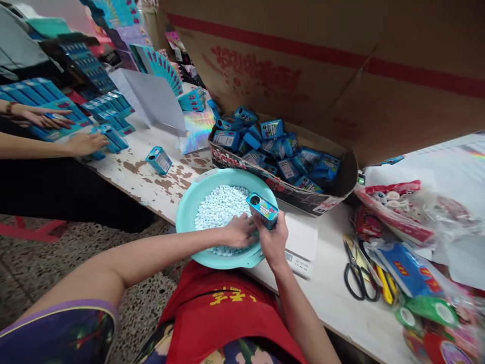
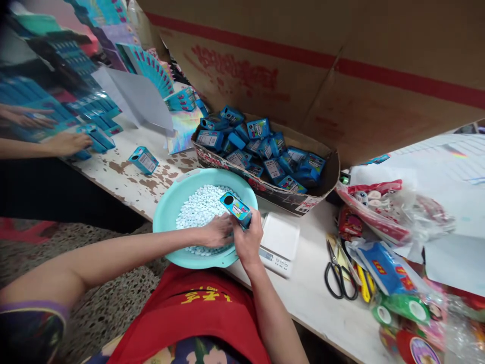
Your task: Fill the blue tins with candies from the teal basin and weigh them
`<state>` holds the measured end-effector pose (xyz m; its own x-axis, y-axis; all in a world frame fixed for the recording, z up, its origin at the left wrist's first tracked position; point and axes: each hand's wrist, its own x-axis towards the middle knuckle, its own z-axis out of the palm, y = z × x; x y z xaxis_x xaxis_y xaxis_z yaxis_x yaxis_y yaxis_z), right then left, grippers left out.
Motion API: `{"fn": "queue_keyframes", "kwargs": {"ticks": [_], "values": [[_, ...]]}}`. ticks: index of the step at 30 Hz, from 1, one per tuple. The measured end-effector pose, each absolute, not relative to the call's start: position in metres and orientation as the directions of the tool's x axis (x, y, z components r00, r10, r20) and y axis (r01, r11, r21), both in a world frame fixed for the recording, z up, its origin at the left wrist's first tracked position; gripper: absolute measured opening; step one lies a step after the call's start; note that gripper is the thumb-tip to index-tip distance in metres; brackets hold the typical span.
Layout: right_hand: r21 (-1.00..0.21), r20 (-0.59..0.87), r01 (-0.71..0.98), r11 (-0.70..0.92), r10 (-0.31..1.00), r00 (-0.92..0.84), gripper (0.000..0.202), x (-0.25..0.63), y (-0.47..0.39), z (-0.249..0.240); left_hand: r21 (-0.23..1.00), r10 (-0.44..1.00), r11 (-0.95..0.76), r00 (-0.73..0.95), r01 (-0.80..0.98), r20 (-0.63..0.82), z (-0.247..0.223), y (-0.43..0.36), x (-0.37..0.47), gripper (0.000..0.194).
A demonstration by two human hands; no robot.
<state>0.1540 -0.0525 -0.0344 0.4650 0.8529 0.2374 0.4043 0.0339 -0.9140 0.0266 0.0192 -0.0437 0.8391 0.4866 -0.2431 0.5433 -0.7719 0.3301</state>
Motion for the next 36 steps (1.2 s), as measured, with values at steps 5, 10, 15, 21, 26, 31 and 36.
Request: {"fn": "queue_keyframes", "kwargs": {"ticks": [5, 10, 15, 21, 26, 31, 36], "values": [[-0.902, 0.241, 0.431, 0.025, 0.857, 0.455, 0.034, 0.155, -0.051, -0.035, 0.253, 0.416, -0.836, 0.862, 0.487, -0.289, -0.042, 0.003, -0.022, 0.037], [-0.874, 0.268, 0.483, 0.043, 0.873, 0.407, 0.037, 0.156, -0.048, -0.032, 0.262, 0.556, -0.711, 0.75, 0.653, -0.359, -0.043, 0.016, -0.044, 0.031], [-0.792, 0.256, 0.609, 0.044, 0.929, 0.266, 0.037, 0.154, -0.044, -0.02, 0.507, 0.831, -0.354, 0.513, 0.786, -0.216, -0.027, 0.035, -0.043, 0.018], [-0.736, 0.197, 0.674, 0.056, 0.971, 0.135, 0.031, 0.143, -0.042, -0.019, 0.956, 0.949, 0.276, 0.185, -0.099, -0.254, 0.013, 0.038, -0.029, 0.029], [-0.692, 0.24, 0.716, 0.092, 0.965, 0.109, 0.027, 0.13, -0.041, -0.02, 0.807, 0.966, 0.248, 0.079, -0.537, -0.245, 0.018, 0.038, -0.007, 0.029], [-0.678, 0.198, 0.734, 0.041, 0.971, 0.13, 0.029, 0.127, -0.041, -0.021, 0.825, 0.976, 0.19, 0.01, -0.532, -0.218, 0.012, 0.043, 0.0, 0.029], [-0.716, 0.193, 0.696, 0.049, 0.973, 0.13, 0.03, 0.129, -0.039, -0.019, 0.857, 0.976, 0.198, 0.02, -0.476, -0.215, 0.015, 0.043, -0.003, 0.034]]}}
